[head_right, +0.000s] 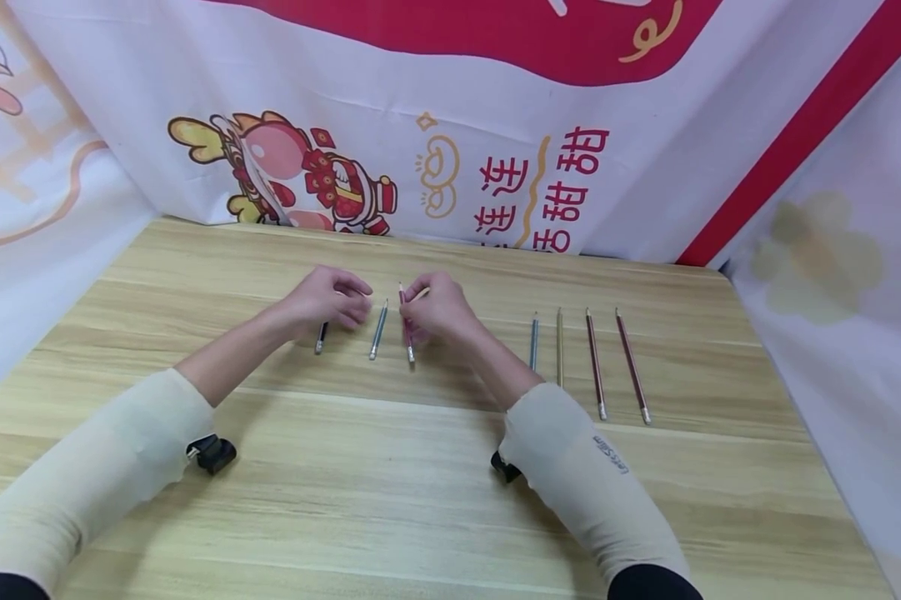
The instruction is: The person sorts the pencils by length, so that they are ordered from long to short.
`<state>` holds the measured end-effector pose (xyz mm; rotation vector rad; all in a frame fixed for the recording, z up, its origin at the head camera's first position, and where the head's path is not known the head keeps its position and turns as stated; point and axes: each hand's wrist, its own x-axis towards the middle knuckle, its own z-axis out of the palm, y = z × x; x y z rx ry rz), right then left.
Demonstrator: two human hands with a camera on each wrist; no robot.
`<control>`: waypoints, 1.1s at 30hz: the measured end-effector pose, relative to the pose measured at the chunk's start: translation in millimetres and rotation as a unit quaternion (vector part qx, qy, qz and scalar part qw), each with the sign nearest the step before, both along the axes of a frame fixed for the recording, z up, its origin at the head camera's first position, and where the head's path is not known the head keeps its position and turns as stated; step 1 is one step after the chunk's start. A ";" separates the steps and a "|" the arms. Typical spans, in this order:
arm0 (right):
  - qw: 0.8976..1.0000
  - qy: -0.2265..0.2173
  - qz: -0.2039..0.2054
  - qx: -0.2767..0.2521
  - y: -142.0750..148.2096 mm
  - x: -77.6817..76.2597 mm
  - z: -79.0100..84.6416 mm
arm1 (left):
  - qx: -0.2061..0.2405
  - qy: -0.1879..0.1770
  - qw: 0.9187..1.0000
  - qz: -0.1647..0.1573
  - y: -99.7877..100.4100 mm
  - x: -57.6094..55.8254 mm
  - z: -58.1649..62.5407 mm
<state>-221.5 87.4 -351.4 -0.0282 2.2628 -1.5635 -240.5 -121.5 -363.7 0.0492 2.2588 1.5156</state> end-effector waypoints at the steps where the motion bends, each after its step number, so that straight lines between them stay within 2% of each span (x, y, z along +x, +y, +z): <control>1: 1.000 0.001 0.000 0.001 1.4 0.5 0.1 | -0.007 0.001 1.000 -0.002 0.6 -0.5 0.0; 9: 1.000 -0.008 -0.001 0.009 13.3 2.7 -0.4 | -0.020 0.006 1.000 -0.016 6.6 -3.7 -1.6; 19: 0.999 -0.006 -0.008 0.038 31.9 9.8 4.6 | -0.045 -0.006 0.998 -0.034 11.8 -4.2 -2.6; 33: 0.998 -0.001 -0.023 0.052 58.8 14.2 2.7 | -0.102 0.043 0.993 -0.051 23.0 -3.7 -3.4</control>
